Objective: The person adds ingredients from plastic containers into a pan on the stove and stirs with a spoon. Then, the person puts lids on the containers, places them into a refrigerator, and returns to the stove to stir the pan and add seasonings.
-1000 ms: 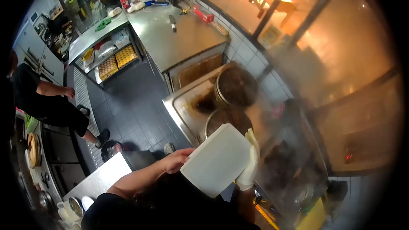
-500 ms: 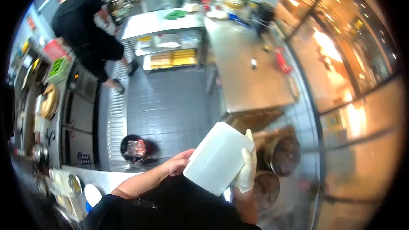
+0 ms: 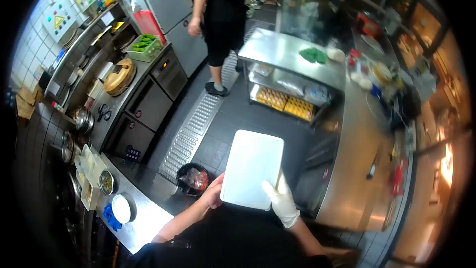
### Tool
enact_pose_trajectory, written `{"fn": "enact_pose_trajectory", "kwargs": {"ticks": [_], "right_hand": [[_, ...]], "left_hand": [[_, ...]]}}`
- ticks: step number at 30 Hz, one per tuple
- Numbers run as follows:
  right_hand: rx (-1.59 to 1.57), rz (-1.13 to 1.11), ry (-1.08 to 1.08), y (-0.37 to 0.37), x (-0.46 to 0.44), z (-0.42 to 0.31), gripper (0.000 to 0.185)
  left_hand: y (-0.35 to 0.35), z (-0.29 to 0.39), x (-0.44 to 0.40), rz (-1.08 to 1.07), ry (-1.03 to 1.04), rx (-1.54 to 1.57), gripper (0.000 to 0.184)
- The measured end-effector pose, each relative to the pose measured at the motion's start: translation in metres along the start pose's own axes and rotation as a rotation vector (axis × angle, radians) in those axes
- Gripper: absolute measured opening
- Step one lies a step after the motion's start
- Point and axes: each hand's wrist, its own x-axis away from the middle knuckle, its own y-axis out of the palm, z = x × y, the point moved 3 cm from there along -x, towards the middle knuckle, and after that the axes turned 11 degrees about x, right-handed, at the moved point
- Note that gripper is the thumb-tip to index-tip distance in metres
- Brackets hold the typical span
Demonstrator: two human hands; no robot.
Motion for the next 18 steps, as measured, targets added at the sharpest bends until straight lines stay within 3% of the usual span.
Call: {"fn": "enact_pose_trajectory", "kwargs": {"ticks": [10,18], "right_hand": [[0.226,-0.374,-0.006,-0.009,-0.240,-0.047,0.063],[0.179,-0.312,0.033,0.034,-0.379,-0.049,0.056]], "left_hand": [[-0.002,0.093,-0.124,0.167,0.250,0.186,0.074],[-0.052,0.199,-0.219,0.183,0.125,0.068,0.079]]}}
